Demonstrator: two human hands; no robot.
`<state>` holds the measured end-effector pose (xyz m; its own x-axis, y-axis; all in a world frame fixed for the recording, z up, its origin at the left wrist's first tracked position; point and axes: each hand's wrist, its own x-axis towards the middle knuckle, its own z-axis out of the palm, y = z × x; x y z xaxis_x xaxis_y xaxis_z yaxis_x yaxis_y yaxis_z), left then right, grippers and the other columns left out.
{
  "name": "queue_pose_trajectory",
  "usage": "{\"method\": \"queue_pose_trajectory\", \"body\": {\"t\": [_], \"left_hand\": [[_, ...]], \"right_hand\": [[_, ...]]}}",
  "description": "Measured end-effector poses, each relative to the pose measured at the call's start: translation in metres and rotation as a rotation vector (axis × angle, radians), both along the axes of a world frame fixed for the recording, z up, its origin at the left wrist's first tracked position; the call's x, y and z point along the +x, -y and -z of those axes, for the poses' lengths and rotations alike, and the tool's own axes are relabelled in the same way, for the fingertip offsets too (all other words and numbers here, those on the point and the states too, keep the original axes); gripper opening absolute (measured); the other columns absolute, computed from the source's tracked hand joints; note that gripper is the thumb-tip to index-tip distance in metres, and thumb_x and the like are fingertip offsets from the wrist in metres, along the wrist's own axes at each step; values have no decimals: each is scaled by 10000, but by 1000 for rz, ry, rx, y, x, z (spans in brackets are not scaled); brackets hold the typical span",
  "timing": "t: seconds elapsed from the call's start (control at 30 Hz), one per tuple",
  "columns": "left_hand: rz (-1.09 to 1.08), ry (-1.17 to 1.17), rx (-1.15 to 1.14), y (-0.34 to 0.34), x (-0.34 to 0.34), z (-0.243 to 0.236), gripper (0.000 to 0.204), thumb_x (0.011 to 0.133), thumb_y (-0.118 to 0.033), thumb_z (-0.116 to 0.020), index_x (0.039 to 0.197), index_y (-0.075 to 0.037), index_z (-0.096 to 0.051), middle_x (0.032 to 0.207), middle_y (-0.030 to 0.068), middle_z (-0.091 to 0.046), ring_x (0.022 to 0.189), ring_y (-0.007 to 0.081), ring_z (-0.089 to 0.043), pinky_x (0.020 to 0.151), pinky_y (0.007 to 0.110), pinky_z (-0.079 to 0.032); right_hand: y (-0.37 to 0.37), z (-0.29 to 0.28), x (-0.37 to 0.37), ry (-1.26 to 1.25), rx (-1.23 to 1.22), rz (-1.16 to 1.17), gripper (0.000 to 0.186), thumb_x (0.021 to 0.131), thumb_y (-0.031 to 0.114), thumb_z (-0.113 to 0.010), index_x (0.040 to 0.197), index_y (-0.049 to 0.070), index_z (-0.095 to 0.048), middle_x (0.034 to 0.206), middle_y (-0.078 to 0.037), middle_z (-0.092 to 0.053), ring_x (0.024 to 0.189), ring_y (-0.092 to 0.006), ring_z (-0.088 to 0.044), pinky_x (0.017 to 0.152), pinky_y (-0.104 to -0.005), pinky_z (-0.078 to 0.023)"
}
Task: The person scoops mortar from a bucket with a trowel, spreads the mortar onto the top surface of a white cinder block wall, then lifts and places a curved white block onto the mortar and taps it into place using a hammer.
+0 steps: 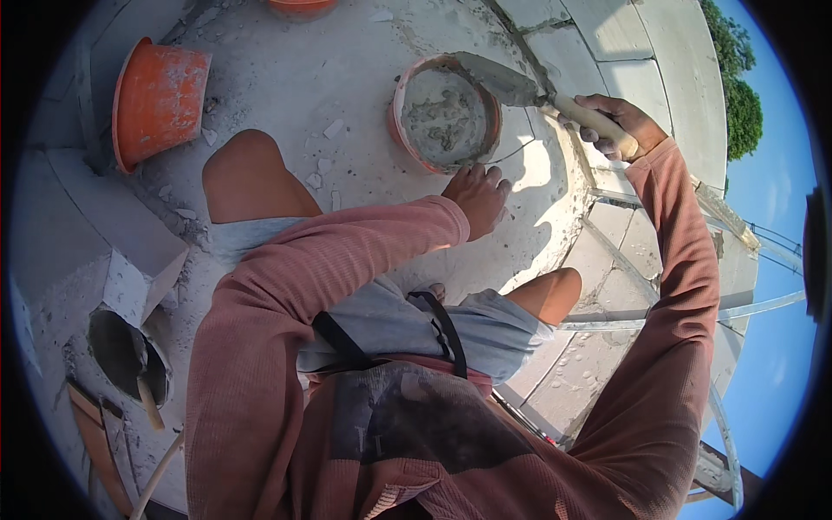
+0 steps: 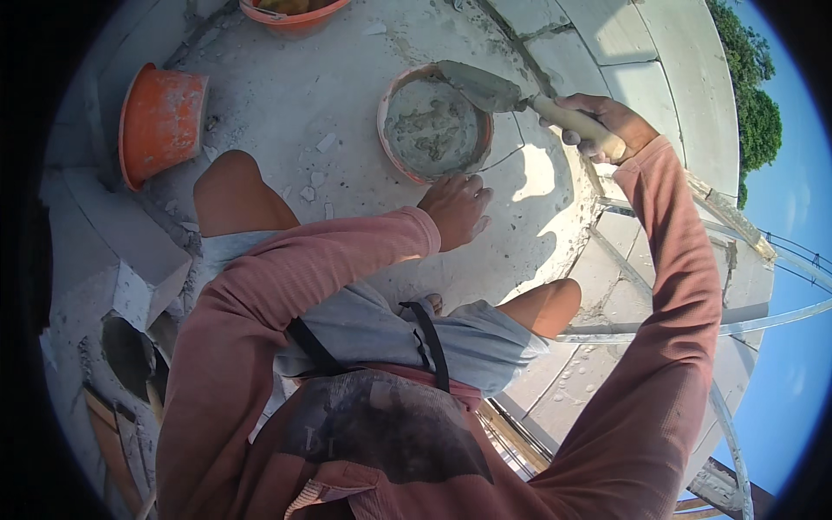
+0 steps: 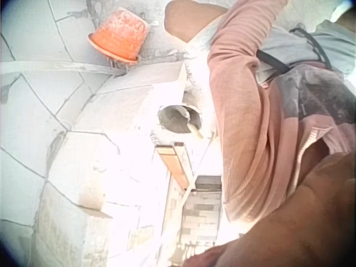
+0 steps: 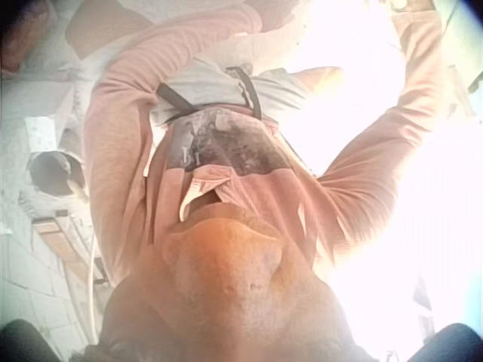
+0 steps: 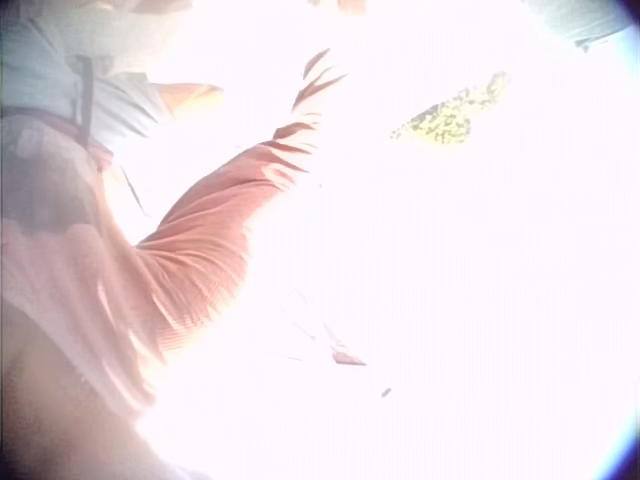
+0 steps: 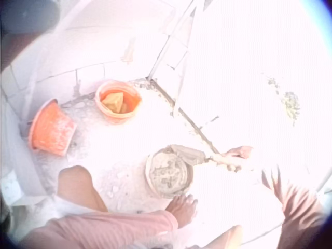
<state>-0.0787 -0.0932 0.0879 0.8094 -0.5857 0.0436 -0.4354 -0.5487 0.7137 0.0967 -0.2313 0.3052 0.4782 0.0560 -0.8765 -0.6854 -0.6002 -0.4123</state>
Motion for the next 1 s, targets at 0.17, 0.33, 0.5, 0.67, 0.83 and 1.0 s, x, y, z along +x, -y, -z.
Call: {"method": "queue_pose_trajectory", "body": {"t": [0.17, 0.33, 0.5, 0.67, 0.83, 1.0], "left_hand": [[-318, 183, 38, 7, 32, 14, 559, 881, -374, -688, 1327, -76, -531, 1120, 109, -591, 1092, 268, -530, 928, 416, -385], [-348, 373, 88, 14, 68, 36, 581, 812, -272, -709, 1333, -103, -513, 1107, 79, -568, 1024, 243, -513, 895, 403, -363], [-542, 287, 5, -5, 67, 15, 750, 750, -283, -759, 1409, -104, -451, 1169, 97, -568, 1066, 273, -513, 948, 438, -350], [-969, -235, 142, -83, 93, 34, 737, 872, -444, -647, 1469, -82, -411, 1381, 169, -502, 1290, 372, -470, 1065, 501, -354], [-765, -676, 48, -123, 104, 72, 674, 947, -549, -505, 1354, -13, -528, 1376, 263, -540, 1305, 409, -506, 1076, 497, -396], [-712, -727, -61, -118, 111, 82, 633, 985, -508, -458, 1308, 25, -565, 1346, 274, -569, 1268, 418, -542, 1074, 453, -417]], "right_hand": [[72, 13, -73, -43, 525, 352, 498, 1039, 333, -425, 1308, -83, -472, 637, -91, -520, 320, -116, -430, 271, -219, -338], [118, 16, -149, 119, 700, 463, 509, 1062, 350, -411, 1309, -94, -450, 656, -132, -543, 341, -153, -463, 295, -226, -370], [158, -5, -172, 254, 417, 450, 489, 1024, 358, -493, 1264, -66, -529, 660, -102, -549, 356, -141, -475, 311, -217, -375], [152, 5, -126, 295, -25, 56, 384, 971, 384, -608, 1009, 4, -649, 635, -51, -575, 392, -104, -496, 365, -230, -415], [61, 57, -33, 313, -412, -471, 361, 944, 409, -653, 867, 57, -625, 615, -11, -536, 470, -110, -505, 447, -276, -411], [-24, 124, 27, 771, -897, -1335, 241, 894, 199, -618, 1073, 59, -698, 951, -154, -735, 869, -287, -731, 719, -398, -581]]}}
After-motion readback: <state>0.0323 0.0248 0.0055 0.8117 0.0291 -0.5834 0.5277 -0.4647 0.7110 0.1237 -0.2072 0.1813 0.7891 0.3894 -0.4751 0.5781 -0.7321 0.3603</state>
